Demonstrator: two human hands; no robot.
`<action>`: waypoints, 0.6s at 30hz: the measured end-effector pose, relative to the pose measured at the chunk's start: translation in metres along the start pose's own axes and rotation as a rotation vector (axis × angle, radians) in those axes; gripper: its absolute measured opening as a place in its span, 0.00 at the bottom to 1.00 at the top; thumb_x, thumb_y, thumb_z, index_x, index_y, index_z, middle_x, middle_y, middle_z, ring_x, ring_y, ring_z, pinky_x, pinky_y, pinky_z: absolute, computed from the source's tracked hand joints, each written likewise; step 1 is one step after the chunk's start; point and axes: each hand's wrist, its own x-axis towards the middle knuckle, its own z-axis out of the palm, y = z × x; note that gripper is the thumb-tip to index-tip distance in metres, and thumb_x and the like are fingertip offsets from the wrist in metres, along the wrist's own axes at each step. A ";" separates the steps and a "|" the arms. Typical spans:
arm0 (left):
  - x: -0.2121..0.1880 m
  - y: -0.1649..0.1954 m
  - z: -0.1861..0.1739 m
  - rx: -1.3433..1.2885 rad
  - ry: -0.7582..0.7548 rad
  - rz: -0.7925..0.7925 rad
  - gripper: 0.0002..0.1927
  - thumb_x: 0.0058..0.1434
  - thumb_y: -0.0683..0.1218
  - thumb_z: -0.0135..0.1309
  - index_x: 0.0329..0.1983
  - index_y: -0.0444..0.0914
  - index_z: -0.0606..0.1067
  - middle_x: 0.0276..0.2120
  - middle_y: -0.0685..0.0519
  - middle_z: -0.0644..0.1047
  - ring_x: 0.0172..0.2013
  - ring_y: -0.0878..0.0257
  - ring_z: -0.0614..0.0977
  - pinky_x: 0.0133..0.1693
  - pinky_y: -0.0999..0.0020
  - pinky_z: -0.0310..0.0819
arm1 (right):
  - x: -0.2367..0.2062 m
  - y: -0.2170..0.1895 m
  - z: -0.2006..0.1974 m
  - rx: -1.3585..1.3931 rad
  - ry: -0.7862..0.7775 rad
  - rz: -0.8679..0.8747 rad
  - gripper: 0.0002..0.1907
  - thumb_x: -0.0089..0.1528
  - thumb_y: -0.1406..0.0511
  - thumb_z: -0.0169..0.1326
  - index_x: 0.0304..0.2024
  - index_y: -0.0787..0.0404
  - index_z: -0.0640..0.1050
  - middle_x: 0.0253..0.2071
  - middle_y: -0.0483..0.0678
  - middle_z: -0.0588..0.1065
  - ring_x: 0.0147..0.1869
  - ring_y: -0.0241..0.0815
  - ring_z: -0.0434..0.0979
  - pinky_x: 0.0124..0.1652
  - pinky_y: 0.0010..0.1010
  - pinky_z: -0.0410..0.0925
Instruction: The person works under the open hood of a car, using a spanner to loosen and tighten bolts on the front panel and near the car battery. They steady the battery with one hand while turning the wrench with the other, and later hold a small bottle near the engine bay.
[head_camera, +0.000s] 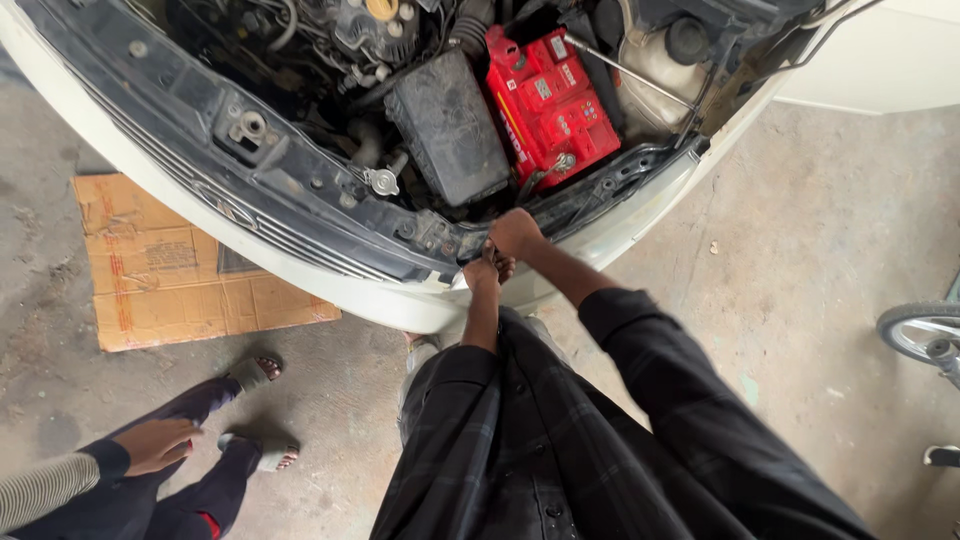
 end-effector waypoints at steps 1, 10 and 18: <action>0.000 -0.001 0.000 -0.048 -0.004 0.001 0.25 0.68 0.57 0.58 0.27 0.29 0.75 0.21 0.44 0.80 0.17 0.56 0.80 0.18 0.63 0.74 | 0.001 -0.003 0.002 0.079 0.005 0.137 0.12 0.62 0.56 0.55 0.34 0.53 0.86 0.34 0.49 0.83 0.41 0.48 0.84 0.38 0.42 0.72; 0.003 0.005 -0.042 -0.013 0.099 0.215 0.25 0.68 0.59 0.55 0.34 0.31 0.75 0.26 0.44 0.79 0.22 0.55 0.80 0.25 0.60 0.75 | 0.002 -0.005 0.009 -0.008 0.046 0.234 0.12 0.54 0.54 0.58 0.33 0.50 0.86 0.34 0.44 0.82 0.38 0.45 0.83 0.30 0.41 0.71; -0.005 0.057 -0.134 0.292 0.284 0.440 0.27 0.67 0.63 0.52 0.37 0.33 0.76 0.28 0.46 0.80 0.26 0.55 0.81 0.31 0.59 0.77 | 0.005 -0.017 0.008 -0.072 -0.026 0.399 0.11 0.55 0.55 0.57 0.33 0.50 0.86 0.35 0.45 0.82 0.41 0.48 0.83 0.32 0.43 0.71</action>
